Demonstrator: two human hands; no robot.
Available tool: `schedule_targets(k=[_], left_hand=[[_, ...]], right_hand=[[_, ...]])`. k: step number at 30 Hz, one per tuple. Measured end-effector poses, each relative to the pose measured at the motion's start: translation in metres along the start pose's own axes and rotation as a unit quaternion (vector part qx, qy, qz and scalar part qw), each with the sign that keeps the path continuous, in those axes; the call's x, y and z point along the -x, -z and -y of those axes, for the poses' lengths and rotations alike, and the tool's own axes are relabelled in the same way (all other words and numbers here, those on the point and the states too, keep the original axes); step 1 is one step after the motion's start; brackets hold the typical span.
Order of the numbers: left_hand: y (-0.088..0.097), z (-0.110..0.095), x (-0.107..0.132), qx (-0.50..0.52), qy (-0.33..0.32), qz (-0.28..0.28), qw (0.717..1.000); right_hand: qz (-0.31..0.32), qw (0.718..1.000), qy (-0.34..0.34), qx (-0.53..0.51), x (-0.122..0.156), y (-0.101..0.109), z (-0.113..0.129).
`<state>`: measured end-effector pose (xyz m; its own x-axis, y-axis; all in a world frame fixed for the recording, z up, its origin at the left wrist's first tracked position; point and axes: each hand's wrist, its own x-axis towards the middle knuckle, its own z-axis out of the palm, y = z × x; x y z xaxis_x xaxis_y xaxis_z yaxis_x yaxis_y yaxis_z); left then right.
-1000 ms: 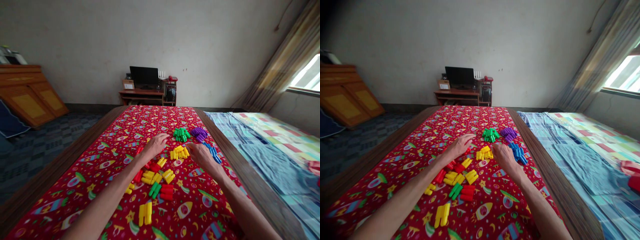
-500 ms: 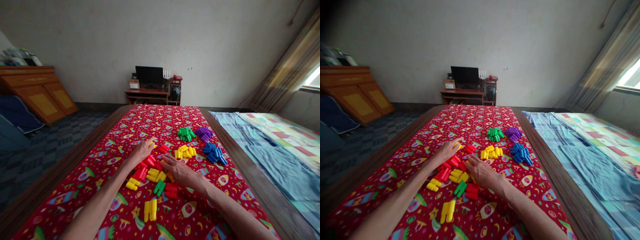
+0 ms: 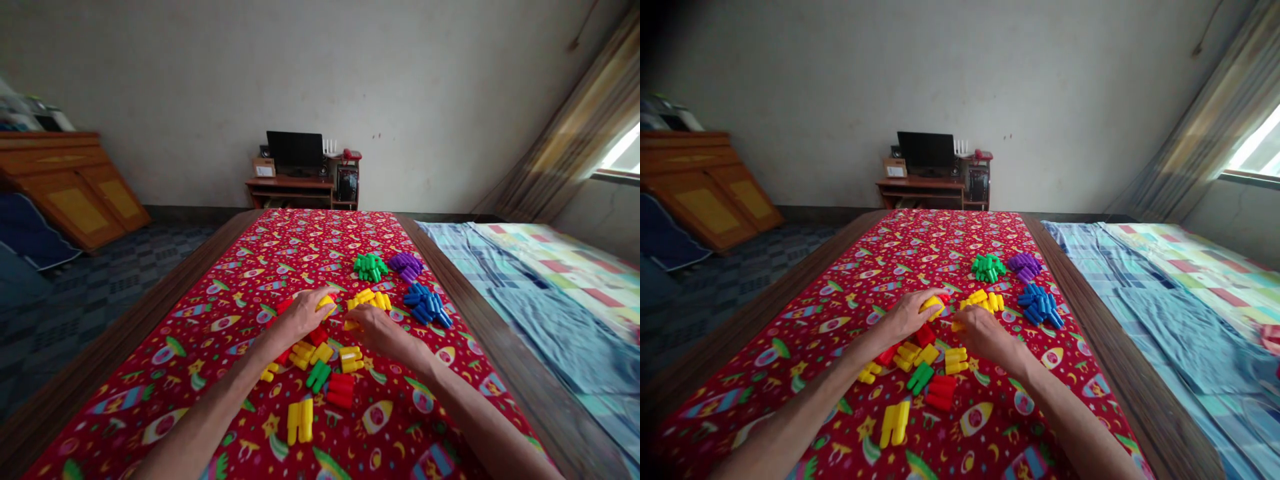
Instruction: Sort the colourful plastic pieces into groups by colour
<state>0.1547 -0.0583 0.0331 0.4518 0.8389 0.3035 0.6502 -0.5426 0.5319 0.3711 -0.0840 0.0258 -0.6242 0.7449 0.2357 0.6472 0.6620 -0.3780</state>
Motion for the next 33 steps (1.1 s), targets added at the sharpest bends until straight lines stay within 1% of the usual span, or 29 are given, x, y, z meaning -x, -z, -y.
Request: schedule_targets(k=[1,3,5,6,9,11,12,14,16,17,19,20,21,23,24,26,28,29,30,31,33], left_hand=[[-0.003,-0.005,0.0,0.002,-0.002,0.003,1.0],[-0.009,-0.012,0.001,0.009,0.003,0.016,1.0],[-0.015,-0.016,0.001,0.022,0.013,0.03,0.999],[-0.019,-0.018,0.002,0.03,0.019,0.032,0.999],[-0.034,-0.02,0.003,0.068,0.032,0.031,0.997],[-0.045,-0.02,0.003,0.098,0.024,0.026,0.995],[-0.051,-0.02,0.002,0.109,0.014,0.022,0.994],[-0.061,-0.019,0.0,0.12,0.003,0.007,0.993],[-0.067,-0.019,-0.002,0.113,0.017,-0.007,0.993],[-0.069,-0.018,-0.002,0.106,0.028,-0.012,0.994],[-0.066,-0.019,-0.002,0.092,0.044,-0.015,0.995],[-0.062,-0.021,-0.002,0.088,0.041,-0.012,0.995],[-0.056,-0.022,-0.002,0.08,0.032,-0.011,0.996],[-0.041,-0.023,0.0,0.043,0.004,-0.014,0.999],[-0.032,-0.022,0.0,0.015,-0.011,-0.018,1.0],[-0.016,-0.014,0.001,-0.046,-0.029,-0.02,0.998],[-0.003,0.0,0.002,-0.083,-0.033,-0.009,0.996],[0.001,0.009,0.002,-0.093,-0.033,-0.006,0.995],[0.003,0.018,0.003,-0.1,-0.027,-0.007,0.995],[0.004,0.027,0.003,-0.104,-0.018,-0.01,0.994],[0.004,0.041,0.005,-0.099,0.009,-0.011,0.995]], right_hand=[[-0.003,1.0,-0.015,0.004,0.001,0.006,-0.006],[0.009,0.999,-0.04,0.007,0.003,0.018,-0.017],[0.021,0.998,-0.059,0.019,0.005,0.029,-0.026],[0.014,0.997,-0.07,0.033,0.006,0.033,-0.028],[-0.047,0.991,-0.094,0.081,0.008,0.043,-0.023],[-0.089,0.989,-0.085,0.077,0.009,0.047,-0.014],[-0.097,0.991,-0.069,0.06,0.009,0.048,-0.009],[-0.077,0.996,-0.027,0.018,0.008,0.046,-0.002],[-0.02,1.0,-0.007,-0.004,0.007,0.042,0.002],[0.012,1.0,-0.011,-0.003,0.007,0.039,0.003],[0.06,0.997,-0.043,0.012,0.007,0.035,0.002],[0.075,0.995,-0.059,0.02,0.007,0.034,0.001],[0.082,0.994,-0.069,0.025,0.007,0.034,0.0],[0.078,0.994,-0.069,0.019,0.009,0.036,-0.003],[0.067,0.996,-0.065,0.007,0.009,0.037,-0.006],[0.024,0.997,-0.065,-0.022,0.009,0.04,-0.014],[-0.043,0.995,-0.085,-0.035,0.008,0.042,-0.025],[-0.078,0.991,-0.1,-0.032,0.008,0.042,-0.031],[-0.101,0.988,-0.114,-0.026,0.007,0.042,-0.038],[-0.107,0.986,-0.127,-0.02,0.007,0.041,-0.044],[-0.086,0.984,-0.154,-0.006,0.007,0.041,-0.054]])
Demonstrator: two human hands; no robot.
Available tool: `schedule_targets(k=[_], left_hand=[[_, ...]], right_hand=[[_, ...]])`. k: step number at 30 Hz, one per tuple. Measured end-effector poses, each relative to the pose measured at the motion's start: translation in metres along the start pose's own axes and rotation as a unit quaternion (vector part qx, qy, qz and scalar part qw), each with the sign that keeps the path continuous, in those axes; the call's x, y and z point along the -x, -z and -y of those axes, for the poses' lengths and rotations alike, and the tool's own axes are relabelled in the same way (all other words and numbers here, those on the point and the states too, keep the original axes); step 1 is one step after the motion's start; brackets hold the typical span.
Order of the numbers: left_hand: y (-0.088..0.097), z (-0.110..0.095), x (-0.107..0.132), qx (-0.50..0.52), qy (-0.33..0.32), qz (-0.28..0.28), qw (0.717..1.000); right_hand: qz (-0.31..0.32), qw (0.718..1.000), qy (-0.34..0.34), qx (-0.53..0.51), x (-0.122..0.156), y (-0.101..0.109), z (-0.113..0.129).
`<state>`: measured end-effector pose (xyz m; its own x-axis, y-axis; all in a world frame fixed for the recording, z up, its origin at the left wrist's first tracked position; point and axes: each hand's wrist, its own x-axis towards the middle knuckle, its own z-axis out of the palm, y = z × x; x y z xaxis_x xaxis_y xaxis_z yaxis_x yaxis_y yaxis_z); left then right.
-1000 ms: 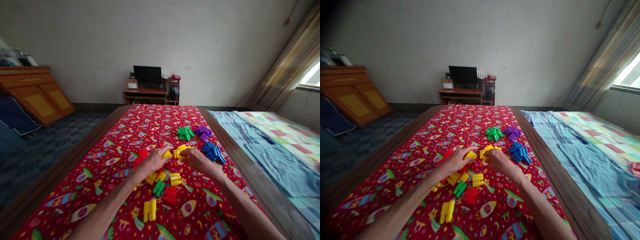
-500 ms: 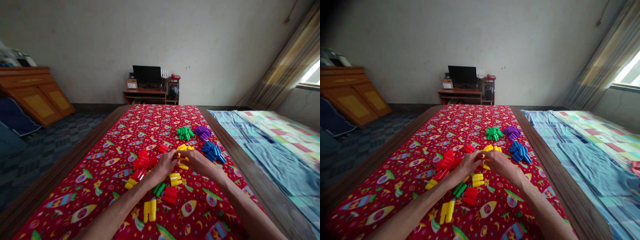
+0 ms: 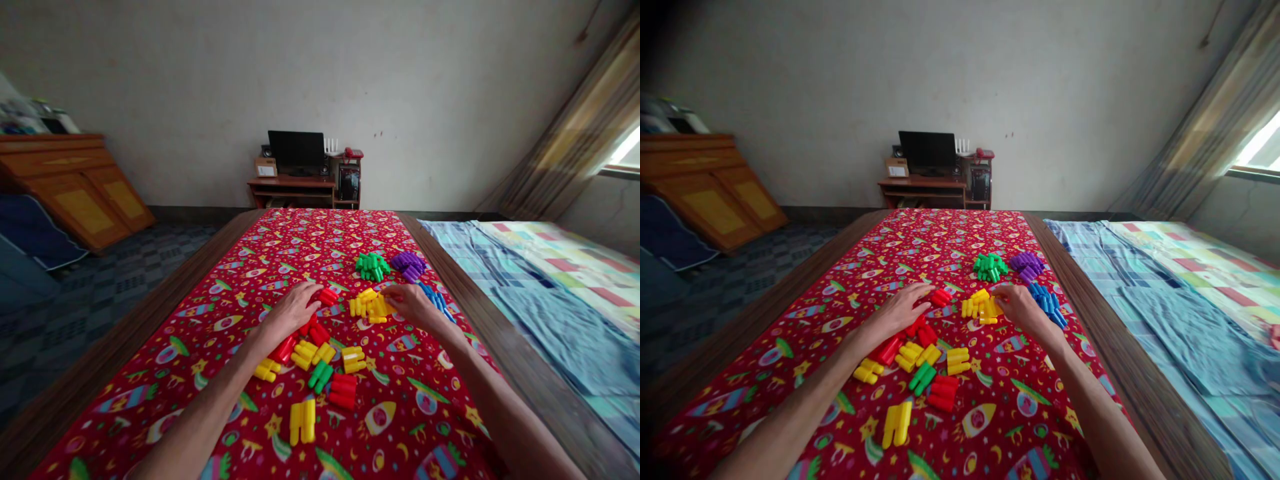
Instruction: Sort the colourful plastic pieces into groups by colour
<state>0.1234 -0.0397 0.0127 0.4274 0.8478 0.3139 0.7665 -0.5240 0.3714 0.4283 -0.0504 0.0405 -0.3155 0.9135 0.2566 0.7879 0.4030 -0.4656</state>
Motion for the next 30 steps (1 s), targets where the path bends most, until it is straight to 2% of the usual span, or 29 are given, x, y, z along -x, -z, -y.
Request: schedule_targets(k=[3,6,10,12,15,17,20,24,26,30], left_hand=[[-0.003,0.013,0.002,0.025,0.02,0.029,0.999],[0.001,0.015,0.001,0.046,0.012,0.025,0.999],[0.015,-0.001,-0.001,0.056,-0.021,0.027,0.998],[0.022,-0.014,0.006,0.042,-0.048,0.038,0.997],[0.029,-0.031,0.033,0.012,-0.1,0.032,0.994],[0.031,-0.035,0.06,-0.009,-0.152,0.018,0.988],[0.03,-0.032,0.096,-0.04,-0.178,0.063,0.981],[0.024,-0.027,0.116,-0.065,-0.164,0.035,0.984],[0.023,-0.029,0.114,-0.062,-0.162,0.031,0.984],[0.022,-0.036,0.099,-0.048,-0.126,0.035,0.99]], right_hand=[[0.023,0.998,-0.04,0.045,0.0,0.003,-0.007],[0.022,0.995,-0.043,0.084,0.003,0.011,-0.002],[0.026,0.998,0.031,0.053,0.009,0.015,0.023],[0.075,0.993,0.083,0.02,0.018,0.006,0.039],[0.134,0.972,0.192,0.013,0.041,-0.017,0.059],[0.104,0.958,0.262,0.048,0.055,-0.035,0.068],[0.063,0.946,0.303,0.102,0.066,-0.051,0.073],[0.079,0.951,0.274,0.119,0.052,-0.045,0.075],[0.075,0.962,0.226,0.133,0.039,-0.034,0.074],[0.025,0.975,0.136,0.176,0.018,-0.015,0.067]])
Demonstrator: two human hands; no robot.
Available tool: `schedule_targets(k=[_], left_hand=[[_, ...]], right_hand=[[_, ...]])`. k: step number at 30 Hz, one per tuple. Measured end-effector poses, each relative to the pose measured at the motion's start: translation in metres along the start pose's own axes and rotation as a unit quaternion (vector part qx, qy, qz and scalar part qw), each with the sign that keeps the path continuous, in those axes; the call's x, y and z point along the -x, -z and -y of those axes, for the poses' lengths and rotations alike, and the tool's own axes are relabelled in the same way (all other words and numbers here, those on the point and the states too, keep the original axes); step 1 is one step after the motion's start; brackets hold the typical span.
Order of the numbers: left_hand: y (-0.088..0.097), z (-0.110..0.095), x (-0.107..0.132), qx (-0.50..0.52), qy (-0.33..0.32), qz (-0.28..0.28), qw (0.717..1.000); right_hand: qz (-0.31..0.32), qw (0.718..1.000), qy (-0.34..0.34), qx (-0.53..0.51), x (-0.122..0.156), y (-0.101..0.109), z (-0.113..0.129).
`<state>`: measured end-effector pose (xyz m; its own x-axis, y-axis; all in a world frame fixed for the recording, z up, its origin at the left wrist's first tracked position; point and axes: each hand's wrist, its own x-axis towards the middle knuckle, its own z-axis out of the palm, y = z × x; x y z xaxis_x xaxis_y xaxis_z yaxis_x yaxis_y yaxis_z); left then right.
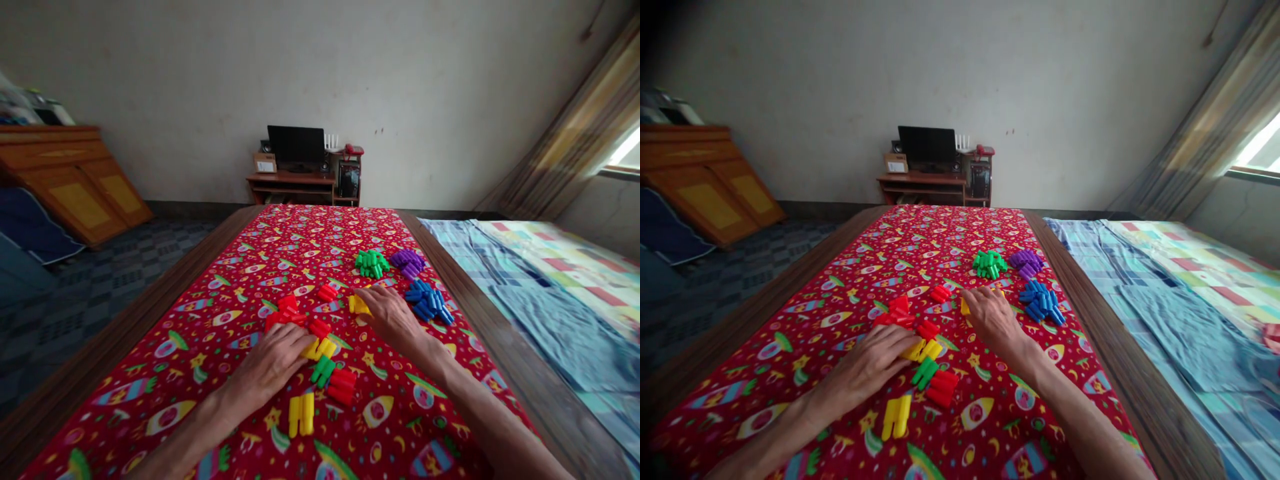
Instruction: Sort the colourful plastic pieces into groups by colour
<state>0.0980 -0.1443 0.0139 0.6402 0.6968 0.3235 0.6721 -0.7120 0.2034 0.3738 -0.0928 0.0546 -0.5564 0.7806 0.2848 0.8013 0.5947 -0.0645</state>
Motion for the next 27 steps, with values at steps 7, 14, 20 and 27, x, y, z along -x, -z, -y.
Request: schedule_targets(k=[7,14,20,27], left_hand=[[-0.007,0.01,-0.043,0.064,0.06,-0.098,0.991],[-0.015,-0.013,-0.107,0.166,0.079,-0.089,0.979],[-0.021,-0.03,-0.119,0.286,0.133,-0.092,0.945],[-0.02,-0.028,-0.114,0.362,0.156,-0.118,0.912]], right_hand=[[0.054,0.997,-0.057,0.001,-0.002,-0.001,-0.028],[-0.064,0.996,-0.021,-0.057,0.006,0.017,-0.045],[-0.051,0.977,0.041,-0.202,0.009,0.036,-0.018],[-0.031,0.976,0.056,-0.209,0.003,0.018,-0.012]])
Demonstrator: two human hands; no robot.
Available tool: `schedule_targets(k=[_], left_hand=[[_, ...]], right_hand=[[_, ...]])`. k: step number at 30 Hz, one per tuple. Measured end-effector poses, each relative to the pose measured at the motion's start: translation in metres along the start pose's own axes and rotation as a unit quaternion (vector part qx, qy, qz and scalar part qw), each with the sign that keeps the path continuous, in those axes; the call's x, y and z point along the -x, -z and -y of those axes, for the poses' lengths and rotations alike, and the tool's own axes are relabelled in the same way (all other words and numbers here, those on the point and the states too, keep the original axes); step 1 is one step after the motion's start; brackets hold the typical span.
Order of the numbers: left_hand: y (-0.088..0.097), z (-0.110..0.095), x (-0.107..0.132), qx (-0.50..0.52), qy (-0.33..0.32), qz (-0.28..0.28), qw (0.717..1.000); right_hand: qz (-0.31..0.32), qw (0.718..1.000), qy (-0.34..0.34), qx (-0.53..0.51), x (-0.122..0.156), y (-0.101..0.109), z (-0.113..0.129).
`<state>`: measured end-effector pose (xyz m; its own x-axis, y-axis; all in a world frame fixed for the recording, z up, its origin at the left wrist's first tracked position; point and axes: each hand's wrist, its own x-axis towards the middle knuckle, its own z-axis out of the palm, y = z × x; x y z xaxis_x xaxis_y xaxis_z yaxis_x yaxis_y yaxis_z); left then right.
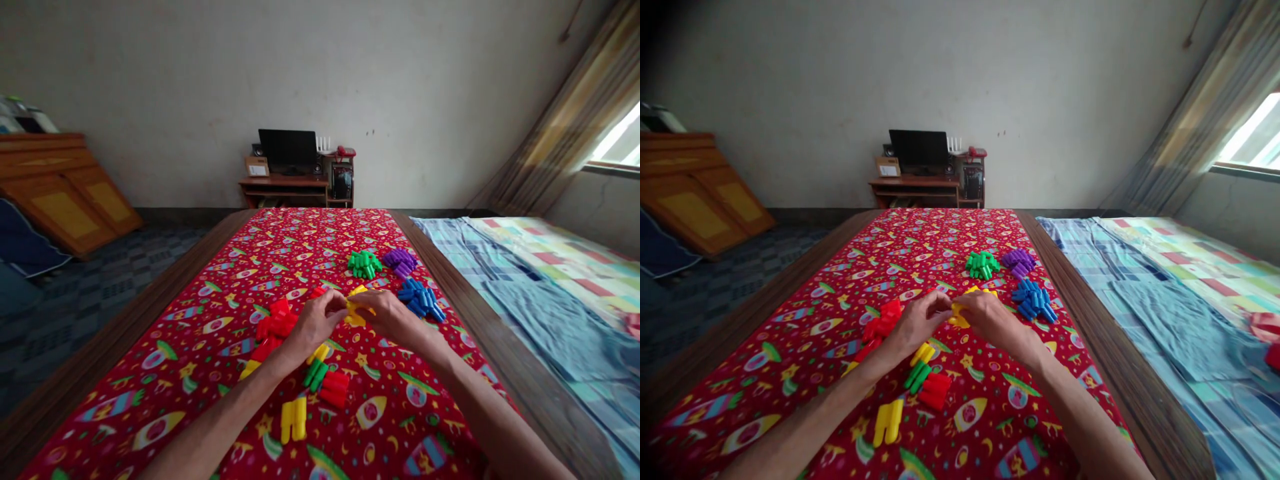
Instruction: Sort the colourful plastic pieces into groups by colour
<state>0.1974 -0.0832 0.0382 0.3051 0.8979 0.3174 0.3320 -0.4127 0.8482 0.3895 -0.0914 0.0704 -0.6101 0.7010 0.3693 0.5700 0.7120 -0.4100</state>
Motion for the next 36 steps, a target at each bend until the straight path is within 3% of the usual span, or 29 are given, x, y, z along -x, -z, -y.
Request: schedule_targets(k=[2,5,8,12,19,24,26,30,34,36], left_hand=[[0.004,-0.002,0.001,-0.027,-0.025,0.008,0.999],[0.009,-0.001,0.005,-0.109,-0.065,0.068,0.99],[0.01,0.007,0.018,-0.207,-0.099,0.133,0.964],[0.015,0.01,0.041,-0.297,-0.115,0.189,0.929],[0.036,0.012,0.075,-0.307,-0.139,0.183,0.924],[0.042,0.022,0.085,-0.307,-0.094,0.2,0.926],[0.041,0.028,0.086,-0.303,-0.084,0.202,0.928],[0.04,0.032,0.083,-0.289,-0.084,0.212,0.93],[0.039,0.019,0.076,-0.3,-0.051,0.204,0.93],[0.037,0.014,0.074,-0.306,-0.033,0.198,0.931]], right_hand=[[-0.059,0.997,-0.025,0.04,0.002,0.004,-0.018],[-0.117,0.979,-0.103,0.132,0.006,0.007,-0.045],[-0.102,0.957,-0.176,0.206,0.008,-0.002,-0.061],[-0.09,0.957,-0.183,0.207,0.008,-0.017,-0.07],[-0.061,0.97,-0.162,0.172,0.006,-0.009,-0.062],[-0.017,0.956,-0.237,0.173,0.009,0.0,-0.05],[-0.002,0.96,-0.234,0.156,0.012,0.001,-0.048],[-0.02,0.969,-0.201,0.142,0.013,0.005,-0.049],[-0.056,0.959,-0.224,0.161,0.007,0.01,-0.049],[-0.071,0.967,-0.197,0.144,0.005,0.01,-0.039]])
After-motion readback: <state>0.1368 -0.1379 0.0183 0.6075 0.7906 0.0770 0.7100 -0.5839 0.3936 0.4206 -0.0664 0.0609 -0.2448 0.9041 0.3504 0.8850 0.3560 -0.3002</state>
